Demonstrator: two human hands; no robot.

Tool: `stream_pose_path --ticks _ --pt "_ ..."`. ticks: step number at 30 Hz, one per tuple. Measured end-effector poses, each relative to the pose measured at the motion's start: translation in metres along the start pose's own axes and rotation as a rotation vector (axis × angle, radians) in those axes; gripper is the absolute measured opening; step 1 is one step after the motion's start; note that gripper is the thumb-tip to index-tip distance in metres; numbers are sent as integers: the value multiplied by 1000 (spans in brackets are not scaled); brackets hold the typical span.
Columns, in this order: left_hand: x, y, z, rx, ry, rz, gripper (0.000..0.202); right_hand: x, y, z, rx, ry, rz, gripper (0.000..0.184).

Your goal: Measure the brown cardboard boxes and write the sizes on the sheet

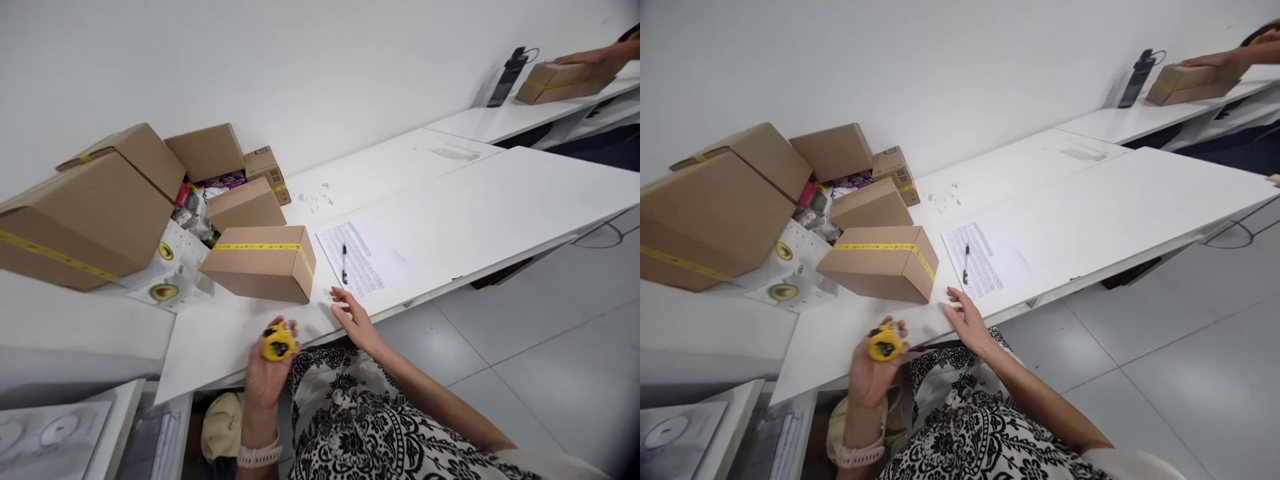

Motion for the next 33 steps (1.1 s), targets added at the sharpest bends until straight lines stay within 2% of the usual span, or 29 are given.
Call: stream_pose_path --ticks 4,6,7,9,11,13,15,16,18,20,22,25,27,30,33 --pt "76 0 -104 -423 188 -234 41 -7 34 -1 28 -70 35 77" --pt "113 5 -141 -553 265 -377 44 -13 51 -2 25 -91 85 85" --pt "130 14 -147 -515 255 -410 45 -16 58 -2 21 -94 111 89" --pt "148 37 -147 -361 227 -358 46 -25 67 -2 6 -87 152 94" --pt "143 58 -136 -190 215 -196 50 -36 69 1 -2 -68 198 96" --pt "120 70 -123 -75 237 -18 55 -52 68 11 22 -51 278 94" --pt "91 74 -117 -24 298 96 60 -70 65 28 103 -66 361 88" --pt "76 74 -117 -24 334 128 62 -76 64 38 161 -86 376 84" --pt "53 75 -127 -86 380 155 62 -76 65 55 259 -137 316 75" --pt "45 77 -148 -197 368 130 57 -63 68 60 275 -179 192 66" --pt "59 79 -170 -291 331 40 49 -45 70 52 215 -211 79 60" --pt "108 83 -193 -342 274 -168 35 -25 66 30 120 -240 6 60" --pt "140 88 -196 -314 232 -255 29 -21 62 16 84 -248 9 61" --pt "169 100 -191 -231 197 -251 30 -28 60 0 48 -239 65 70" --pt "176 114 -181 -162 208 -169 37 -39 68 -8 6 -195 137 92"
Point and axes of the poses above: each hand's wrist, its own y-axis towards the middle knuckle, its own x-axis out of the back of the hand, z = x × y, the point moved 9 cm from there along y, towards the middle knuckle, and after that the axes turned 15 degrees about z, right-handed, at the moved point
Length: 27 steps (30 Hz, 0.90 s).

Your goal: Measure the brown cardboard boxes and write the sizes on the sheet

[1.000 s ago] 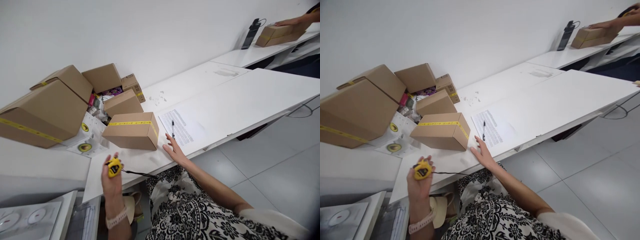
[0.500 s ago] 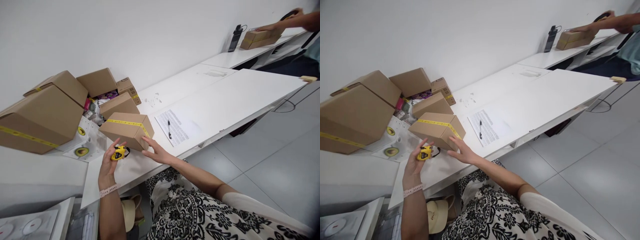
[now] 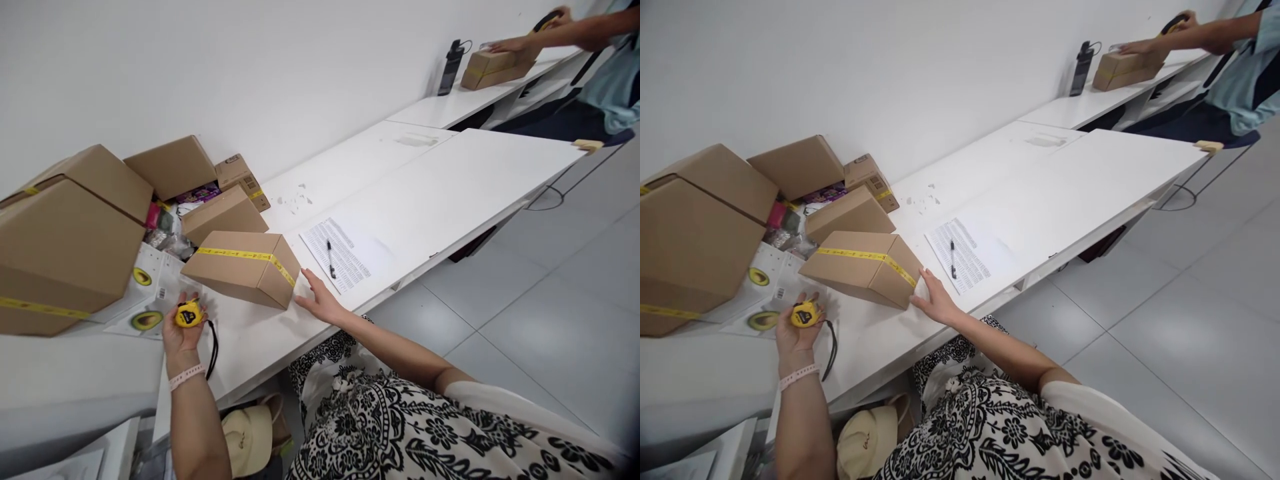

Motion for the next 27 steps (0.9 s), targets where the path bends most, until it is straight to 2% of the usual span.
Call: stream_pose_path --ticks 3,5,8,10,12,15,18,21,27 --pt "-10 7 9 55 57 102 47 -8 14 -1 -20 31 53 117" --pt "-22 9 13 93 107 180 55 -15 23 1 -14 32 99 126" --pt "-42 7 18 148 198 274 67 -30 31 8 26 20 167 125" --pt "-48 8 15 144 227 271 67 -34 33 14 57 14 165 121" --pt "-45 13 8 100 196 219 58 -32 31 16 65 23 126 118" --pt "-27 25 -5 46 95 94 39 -23 27 11 27 36 78 119" --pt "-9 38 -12 26 35 15 36 -14 22 4 -5 40 63 121" --pt "-7 52 -16 21 40 47 44 -10 19 3 3 45 56 119" --pt "-22 72 -7 98 69 160 53 -8 31 4 0 50 57 125"
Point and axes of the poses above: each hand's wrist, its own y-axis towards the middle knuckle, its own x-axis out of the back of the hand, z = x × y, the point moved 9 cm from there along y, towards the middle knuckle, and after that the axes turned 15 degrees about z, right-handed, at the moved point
